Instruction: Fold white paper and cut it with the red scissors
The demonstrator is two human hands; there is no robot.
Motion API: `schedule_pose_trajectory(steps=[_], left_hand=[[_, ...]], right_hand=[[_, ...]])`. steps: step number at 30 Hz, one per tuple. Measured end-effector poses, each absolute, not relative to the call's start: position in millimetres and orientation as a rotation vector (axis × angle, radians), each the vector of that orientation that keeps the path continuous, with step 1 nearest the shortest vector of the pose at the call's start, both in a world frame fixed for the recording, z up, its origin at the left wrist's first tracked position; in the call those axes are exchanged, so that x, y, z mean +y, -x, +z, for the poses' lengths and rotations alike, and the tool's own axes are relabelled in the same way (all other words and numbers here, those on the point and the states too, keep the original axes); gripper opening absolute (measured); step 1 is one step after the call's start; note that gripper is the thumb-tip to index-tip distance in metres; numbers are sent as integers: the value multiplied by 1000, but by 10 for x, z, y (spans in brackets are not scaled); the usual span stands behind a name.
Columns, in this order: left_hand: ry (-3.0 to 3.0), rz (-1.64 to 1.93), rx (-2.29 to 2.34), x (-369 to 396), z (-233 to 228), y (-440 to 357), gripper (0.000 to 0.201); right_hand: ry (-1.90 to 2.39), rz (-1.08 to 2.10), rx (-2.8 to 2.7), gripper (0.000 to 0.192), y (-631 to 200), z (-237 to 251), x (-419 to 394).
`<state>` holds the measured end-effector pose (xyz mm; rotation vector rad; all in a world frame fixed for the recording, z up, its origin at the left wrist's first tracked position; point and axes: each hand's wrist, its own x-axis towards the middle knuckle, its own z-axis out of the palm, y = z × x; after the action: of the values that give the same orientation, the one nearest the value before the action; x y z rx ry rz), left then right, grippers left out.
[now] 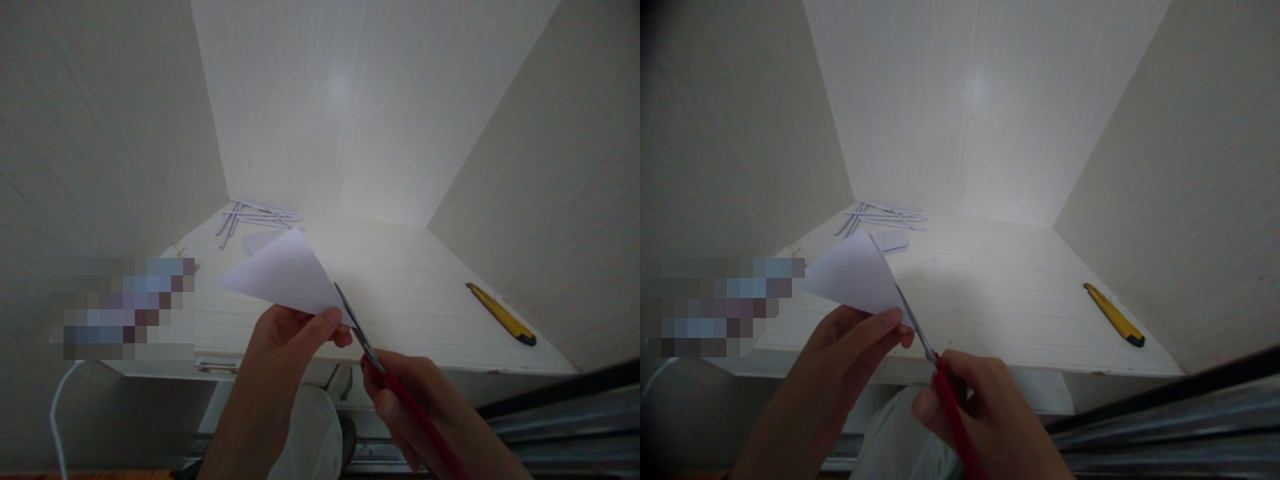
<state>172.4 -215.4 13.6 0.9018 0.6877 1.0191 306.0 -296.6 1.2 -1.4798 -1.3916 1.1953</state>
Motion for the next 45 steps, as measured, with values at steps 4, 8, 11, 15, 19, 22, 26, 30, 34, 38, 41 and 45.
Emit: schedule_pose_trajectory(steps=[4, 8, 11, 15, 19, 22, 26, 30, 34, 38, 41, 45], left_hand=[[-910, 1035, 696, -2144, 103, -1739, 10], [-959, 1043, 752, -2135, 82, -1749, 7], [-1013, 1039, 771, -2131, 92, -1749, 11], [-1038, 1028, 767, -2143, 114, -1747, 17], [-1050, 1034, 747, -2161, 109, -1757, 16], [-1040, 1039, 753, -2163, 102, -1767, 15], [-1044, 1035, 741, -2156, 108, -1762, 15], [-1046, 1045, 725, -2151, 121, -1759, 15], [-1044, 1044, 731, -2161, 129, -1764, 15], [-1030, 1041, 764, -2184, 131, -1761, 15], [-1037, 1051, 749, -2189, 130, -1757, 14], [-1050, 1039, 780, -2184, 133, -1755, 15]], right_hand=[[1494, 1197, -1391, 64, -3057, 16, -2962], [1525, 1162, -1398, 64, -3057, -7, -2989], [1510, 1162, -1401, 61, -3091, -112, -3015], [1480, 1166, -1404, 60, -3128, -185, -3030], [1385, 1146, -1465, 59, -3110, -95, -3019], [1419, 1164, -1449, 60, -3100, -76, -3006], [1489, 1185, -1406, 65, -3094, -122, -2995], [1479, 1204, -1409, 65, -3073, -118, -2992], [1476, 1130, -1446, 64, -3062, -88, -2985], [1463, 1135, -1466, 64, -3062, -67, -2972], [1472, 1147, -1455, 64, -3052, -53, -2965], [1466, 1163, -1431, 61, -3035, -17, -2966]])
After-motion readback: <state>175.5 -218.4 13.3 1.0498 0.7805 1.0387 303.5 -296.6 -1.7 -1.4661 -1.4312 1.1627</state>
